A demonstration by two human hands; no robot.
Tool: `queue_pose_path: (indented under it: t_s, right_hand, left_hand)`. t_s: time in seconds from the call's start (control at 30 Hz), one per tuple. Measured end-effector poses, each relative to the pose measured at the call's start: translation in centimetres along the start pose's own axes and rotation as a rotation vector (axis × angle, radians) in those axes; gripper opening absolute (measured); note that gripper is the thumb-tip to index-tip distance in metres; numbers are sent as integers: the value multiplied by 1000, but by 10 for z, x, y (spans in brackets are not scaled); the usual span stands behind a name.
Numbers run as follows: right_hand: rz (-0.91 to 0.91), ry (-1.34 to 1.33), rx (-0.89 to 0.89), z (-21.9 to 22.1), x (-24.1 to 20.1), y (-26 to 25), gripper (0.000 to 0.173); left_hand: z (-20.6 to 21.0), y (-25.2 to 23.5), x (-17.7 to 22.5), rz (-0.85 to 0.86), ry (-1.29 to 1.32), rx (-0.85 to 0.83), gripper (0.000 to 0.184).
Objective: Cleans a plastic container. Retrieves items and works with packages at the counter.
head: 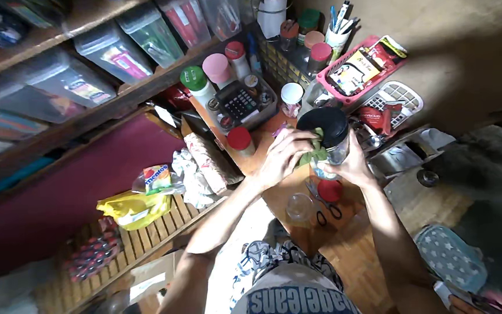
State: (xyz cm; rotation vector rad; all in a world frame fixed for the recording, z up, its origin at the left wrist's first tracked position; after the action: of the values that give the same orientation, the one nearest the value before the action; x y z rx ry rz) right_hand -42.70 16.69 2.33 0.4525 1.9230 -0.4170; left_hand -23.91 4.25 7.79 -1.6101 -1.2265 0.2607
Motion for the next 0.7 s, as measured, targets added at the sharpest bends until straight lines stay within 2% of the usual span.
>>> queue_pose_path:
  t_s: [0.07,0.13,0.2,0.23,0.27,0.3,0.33,0.4,0.43,0.5,0.57,0.6,0.7]
  right_hand:
    - [52,27,28,-2,8,5,131]
    - [119,62,53,-3,17,10,130]
    - [186,64,110,-4,28,14,129]
    - [210,48,154,-4,33,16,129]
    - [232,30,193,-5,35,18,131]
    - [247,19,226,-6,36,19,133]
    - [249,6,245,-8,37,22,135]
    - [218,-23,258,-9,38,27,136]
    - [204,-24,257,-8,40,30,134]
    - [229,39,236,-7,49,39,121]
    - [312,133,208,-5,57,49,92]
    - [310,157,207,-3,60,52,87]
    - [255,54,250,2,68,52,92]
  left_hand:
    - [18,19,-9,-131,58,209,7]
    - [37,35,-19,-213,35,332,20]
    - [51,53,-34,-314,8,381,37]
    - [57,68,-43,-407,0,355,48]
    - [60,87,-53,-526,-17,268,62]
    - [64,111,-64,-646,-58,112,71]
    - [68,139,-75,-762,-132,-93,73]
    - [77,194,-88,-944,-250,-523,59]
    - [78,216,-90,-977,-278,-644,49]
    - [74,240,-85,-968,-278,-628,39]
    - [68,243,-82,-954,-243,-586,37]
    - [67,243,-80,-940,-247,-588,38]
    - [60,251,-72,-886,-340,-602,38]
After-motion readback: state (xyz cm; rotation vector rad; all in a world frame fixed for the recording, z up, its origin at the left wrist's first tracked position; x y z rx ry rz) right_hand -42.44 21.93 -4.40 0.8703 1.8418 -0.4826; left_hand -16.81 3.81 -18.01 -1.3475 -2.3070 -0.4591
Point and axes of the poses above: each hand's wrist, its own y-axis away from the middle knuckle, its own z-axis out of the palm, x = y × z, the point moved 2 cm from there along -y, towards the middle knuckle, and after that the axes turned 10 degrees about z, right-handed, at the moved point
